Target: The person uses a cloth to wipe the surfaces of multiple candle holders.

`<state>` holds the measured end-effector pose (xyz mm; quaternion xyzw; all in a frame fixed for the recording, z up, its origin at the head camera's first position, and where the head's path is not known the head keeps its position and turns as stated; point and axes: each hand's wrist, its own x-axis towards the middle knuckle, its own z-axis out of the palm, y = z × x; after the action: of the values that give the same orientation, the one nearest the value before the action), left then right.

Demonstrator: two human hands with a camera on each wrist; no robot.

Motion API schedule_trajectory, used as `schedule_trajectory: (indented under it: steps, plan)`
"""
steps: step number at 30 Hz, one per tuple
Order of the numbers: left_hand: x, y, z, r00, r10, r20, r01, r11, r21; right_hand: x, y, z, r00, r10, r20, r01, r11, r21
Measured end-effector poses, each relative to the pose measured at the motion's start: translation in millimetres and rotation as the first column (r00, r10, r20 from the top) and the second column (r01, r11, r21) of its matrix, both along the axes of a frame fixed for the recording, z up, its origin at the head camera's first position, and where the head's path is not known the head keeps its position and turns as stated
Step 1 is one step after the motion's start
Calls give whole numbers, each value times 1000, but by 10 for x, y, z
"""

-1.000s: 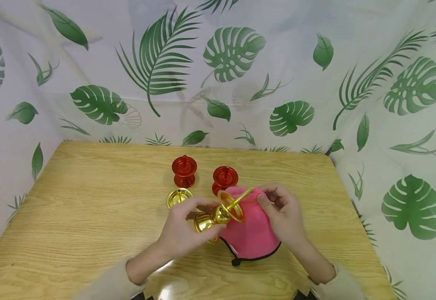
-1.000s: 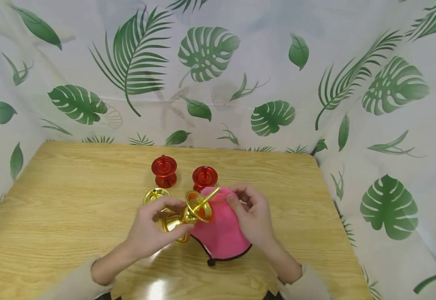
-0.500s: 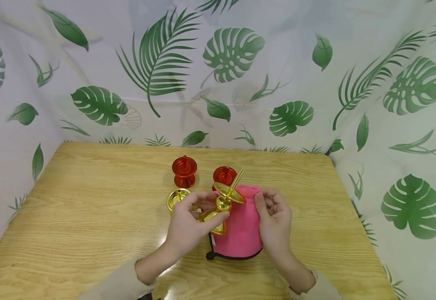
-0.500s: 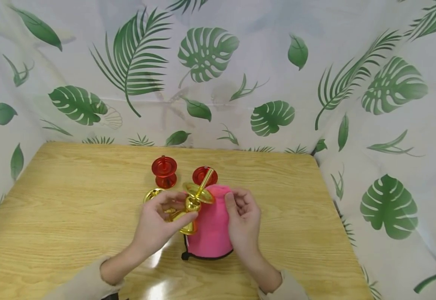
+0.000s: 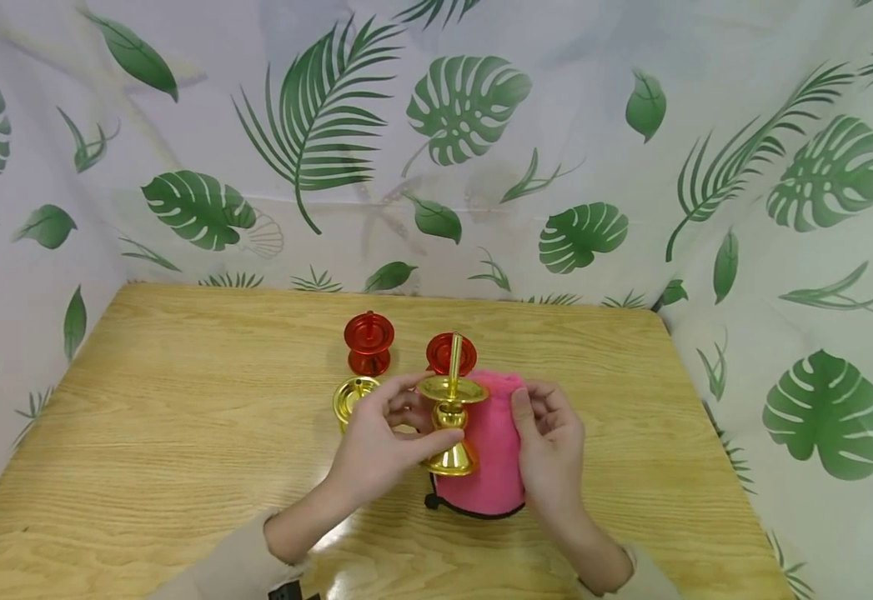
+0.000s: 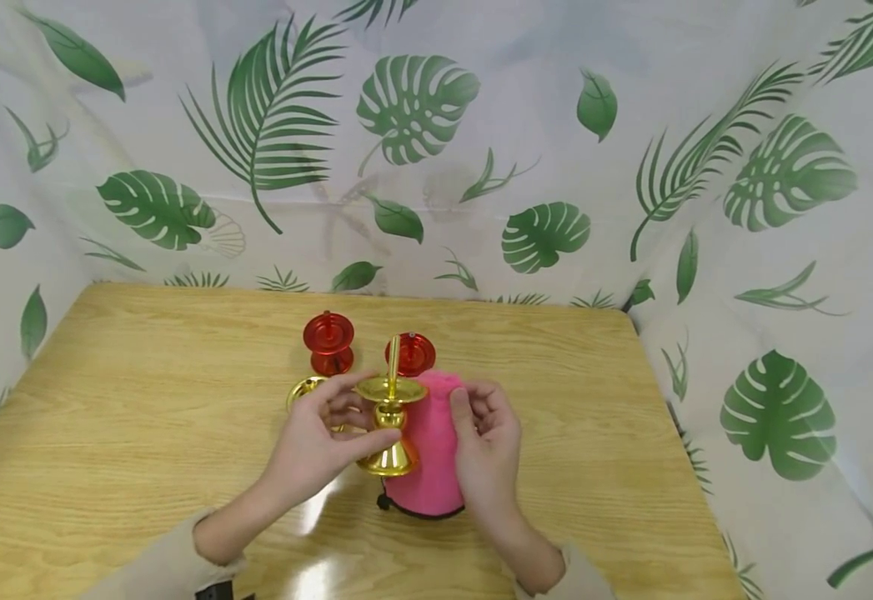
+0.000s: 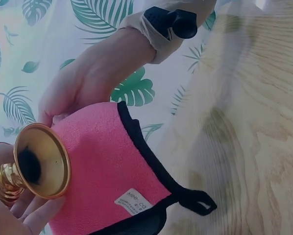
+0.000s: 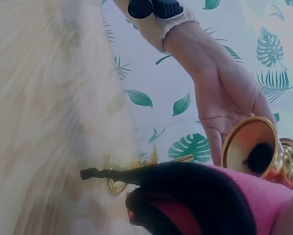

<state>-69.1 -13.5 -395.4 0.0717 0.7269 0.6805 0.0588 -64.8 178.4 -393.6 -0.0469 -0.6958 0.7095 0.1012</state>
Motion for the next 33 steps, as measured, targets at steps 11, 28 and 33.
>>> schedule_trajectory:
  steps: [11, 28, 33]
  plan:
    - [-60, -3, -28, 999, 17, 36, -17, 1000, 16, 74, -62, -42, 990, 120, -72, -116, 991, 61]
    - [-56, 25, -45, 995, 101, -20, -101, 995, -11, 97, -139, -43, 743, 255, -619, -79, 952, 296]
    - [-62, 13, -48, 997, 75, -19, -75, 997, 12, 92, -137, -40, 732, 246, -635, -64, 953, 295]
